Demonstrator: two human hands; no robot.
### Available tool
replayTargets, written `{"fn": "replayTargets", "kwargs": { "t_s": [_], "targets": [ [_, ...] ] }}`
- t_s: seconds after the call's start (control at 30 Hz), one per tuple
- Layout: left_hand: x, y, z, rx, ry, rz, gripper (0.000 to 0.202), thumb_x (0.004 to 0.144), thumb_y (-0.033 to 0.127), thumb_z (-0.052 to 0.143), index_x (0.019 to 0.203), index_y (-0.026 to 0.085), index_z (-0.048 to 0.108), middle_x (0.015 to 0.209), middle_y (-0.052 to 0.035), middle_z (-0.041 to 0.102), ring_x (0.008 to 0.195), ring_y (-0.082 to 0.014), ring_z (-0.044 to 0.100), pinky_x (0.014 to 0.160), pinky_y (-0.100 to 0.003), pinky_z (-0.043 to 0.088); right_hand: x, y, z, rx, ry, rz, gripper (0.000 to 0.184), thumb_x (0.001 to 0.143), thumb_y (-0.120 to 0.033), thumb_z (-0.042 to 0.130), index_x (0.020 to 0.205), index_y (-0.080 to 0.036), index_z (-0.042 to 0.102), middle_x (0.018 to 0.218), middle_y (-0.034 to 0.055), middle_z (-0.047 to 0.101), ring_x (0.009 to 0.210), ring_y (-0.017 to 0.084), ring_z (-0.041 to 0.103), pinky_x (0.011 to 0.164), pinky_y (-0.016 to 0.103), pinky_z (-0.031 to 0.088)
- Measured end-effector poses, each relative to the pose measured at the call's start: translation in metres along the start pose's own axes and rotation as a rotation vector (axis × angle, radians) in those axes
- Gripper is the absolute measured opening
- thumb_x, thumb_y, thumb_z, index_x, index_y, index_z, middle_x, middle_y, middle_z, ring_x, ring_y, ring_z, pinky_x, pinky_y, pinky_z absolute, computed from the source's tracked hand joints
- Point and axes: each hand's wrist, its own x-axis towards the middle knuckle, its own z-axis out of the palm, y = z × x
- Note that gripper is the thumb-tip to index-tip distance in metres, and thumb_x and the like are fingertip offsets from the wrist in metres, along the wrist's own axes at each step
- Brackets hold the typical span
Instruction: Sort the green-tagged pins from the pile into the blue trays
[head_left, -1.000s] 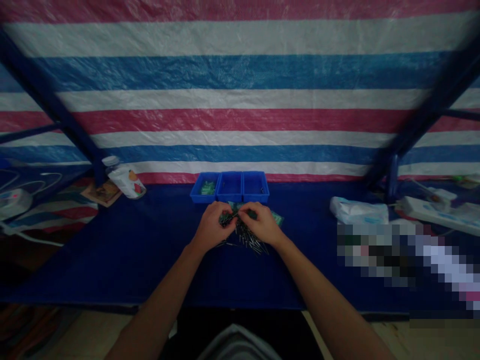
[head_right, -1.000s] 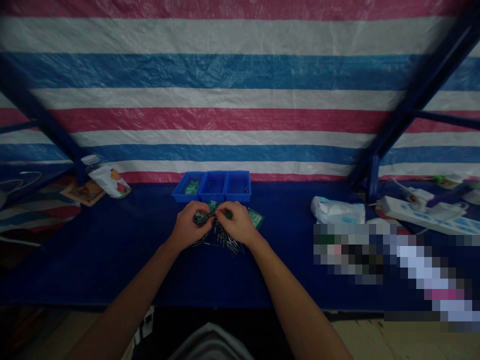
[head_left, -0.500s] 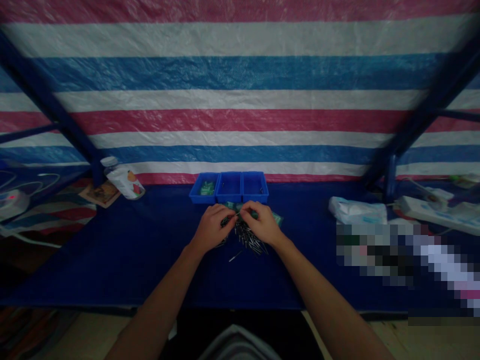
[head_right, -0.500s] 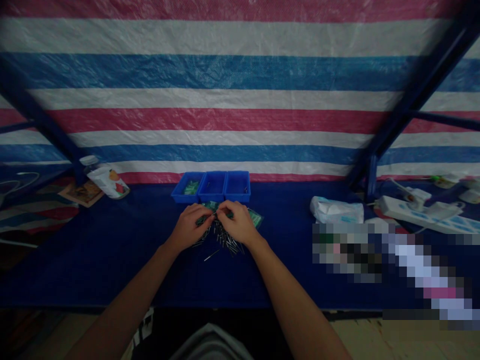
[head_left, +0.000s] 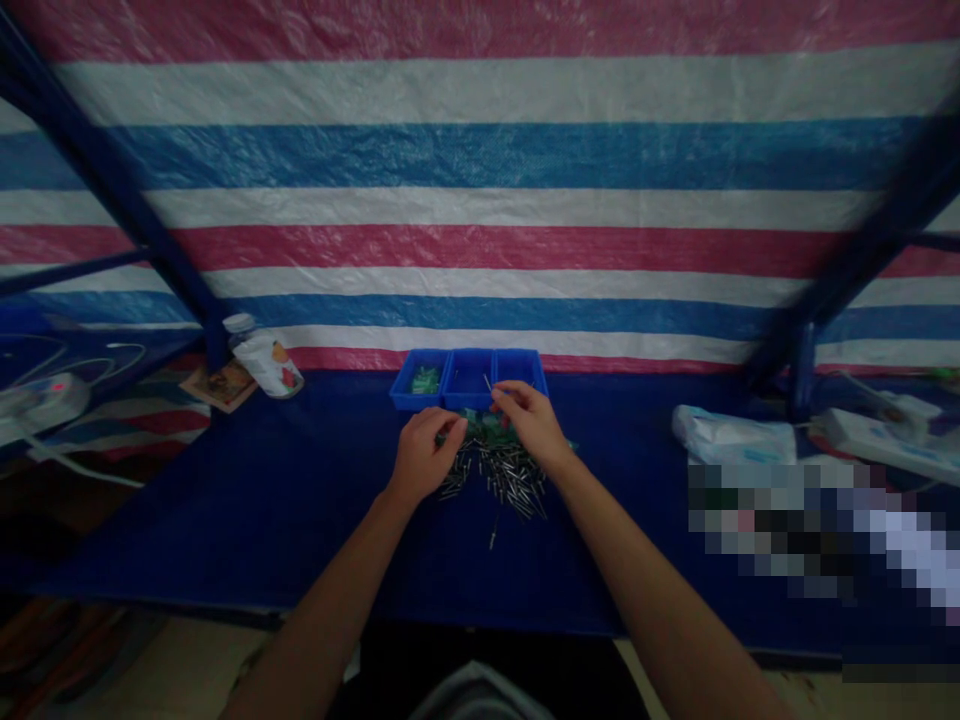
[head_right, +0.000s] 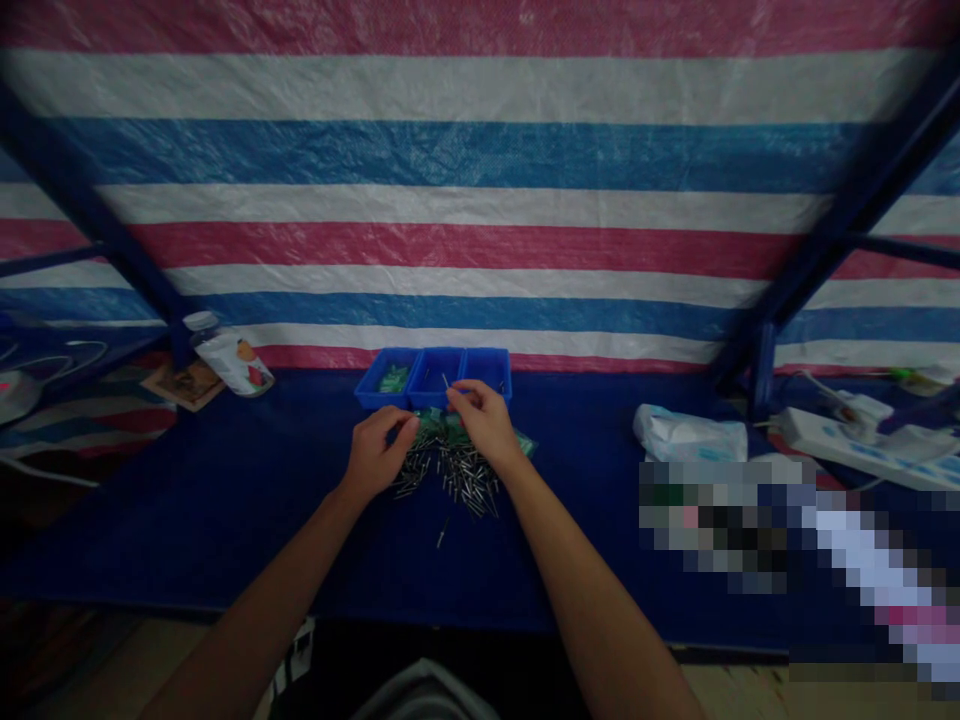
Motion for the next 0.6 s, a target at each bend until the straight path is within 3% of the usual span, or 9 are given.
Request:
{"fn": "replayTargets", "kwargs": {
  "t_s": [0.07, 0.13, 0.23, 0.3, 0.43, 0.5, 0.57, 0.6],
  "targets": [
    [0.001, 0.0, 0.0, 0.005, 0.01, -0.019, 0.024, 0.095, 0.03, 0.052, 0.077, 0.019, 0.064, 0.07, -0.0017, 0.063, 0.068, -0.0168, 0.06, 0.069, -0.031, 0.046, 0.0, -0.001, 0.001, -0.024, 0.054, -0.005, 0.038, 0.078, -0.047, 0.066, 0.103, -0.018, 0.065, 0.075, 0.0023, 0.067, 0.057, 0.012, 0.053, 0.056, 0.028, 0.044],
    [0.001, -0.001, 0.001, 0.015, 0.013, -0.039, 0.023, 0.094, 0.029, 0.053, 0.076, 0.019, 0.064, 0.07, -0.0015, 0.064, 0.068, -0.0168, 0.06, 0.069, -0.031, 0.046, -0.009, -0.006, -0.005, -0.088, 0.067, -0.054, 0.038, 0.08, -0.046, 0.065, 0.105, -0.018, 0.066, 0.078, 0.0034, 0.068, 0.061, 0.013, 0.055, 0.058, 0.029, 0.045],
    [0.001, -0.003, 0.001, 0.019, 0.006, -0.053, 0.02, 0.093, 0.026, 0.055, 0.076, 0.02, 0.064, 0.07, -0.0014, 0.064, 0.068, -0.0167, 0.06, 0.069, -0.031, 0.046, -0.039, -0.02, -0.025, -0.191, 0.045, -0.147, 0.032, 0.084, -0.045, 0.061, 0.101, -0.019, 0.069, 0.078, 0.0038, 0.068, 0.066, 0.015, 0.059, 0.06, 0.029, 0.046],
    [0.002, -0.001, -0.001, -0.009, -0.054, -0.04, 0.017, 0.09, 0.023, 0.058, 0.074, 0.02, 0.064, 0.069, -0.0005, 0.065, 0.066, -0.0159, 0.06, 0.068, -0.031, 0.046, -0.067, -0.029, -0.047, -0.306, 0.105, -0.178, 0.031, 0.087, -0.046, 0.059, 0.102, -0.021, 0.07, 0.079, 0.0042, 0.07, 0.068, 0.017, 0.061, 0.061, 0.03, 0.047],
    [0.006, 0.019, -0.014, -0.132, -0.428, 0.059, 0.007, 0.087, 0.019, 0.063, 0.085, 0.022, 0.069, 0.076, 0.001, 0.068, 0.068, -0.0144, 0.063, 0.065, -0.028, 0.047, -0.134, -0.021, -0.102, -0.78, 0.425, -0.35, 0.029, 0.089, -0.046, 0.058, 0.099, -0.022, 0.071, 0.091, 0.0083, 0.072, 0.086, 0.024, 0.065, 0.081, 0.041, 0.05],
    [0.004, 0.035, -0.024, -0.08, -0.589, 0.171, 0.015, 0.089, 0.017, 0.061, 0.096, 0.025, 0.071, 0.088, 0.0, 0.071, 0.081, -0.0167, 0.066, 0.076, -0.031, 0.048, -0.165, -0.006, -0.131, -1.037, 0.636, -0.432, 0.03, 0.089, -0.046, 0.058, 0.098, -0.021, 0.071, 0.096, 0.0119, 0.072, 0.094, 0.029, 0.065, 0.092, 0.051, 0.046],
    [-0.003, 0.052, -0.033, -0.006, -0.673, 0.229, 0.02, 0.089, 0.016, 0.061, 0.101, 0.028, 0.071, 0.095, -0.0008, 0.072, 0.091, -0.0196, 0.067, 0.084, -0.035, 0.047, -0.192, 0.008, -0.155, -1.238, 0.847, -0.378, 0.033, 0.087, -0.047, 0.059, 0.104, -0.02, 0.071, 0.109, 0.016, 0.069, 0.106, 0.035, 0.063, 0.099, 0.058, 0.04],
    [-0.009, 0.059, -0.036, 0.031, -0.691, 0.229, 0.022, 0.089, 0.016, 0.062, 0.105, 0.029, 0.071, 0.099, -0.0007, 0.072, 0.095, -0.0209, 0.067, 0.088, -0.037, 0.047, -0.202, 0.015, -0.165, -1.293, 0.893, -0.334, 0.038, 0.086, -0.05, 0.059, 0.108, -0.02, 0.07, 0.117, 0.0177, 0.066, 0.112, 0.038, 0.06, 0.101, 0.061, 0.038]
  ]
}}
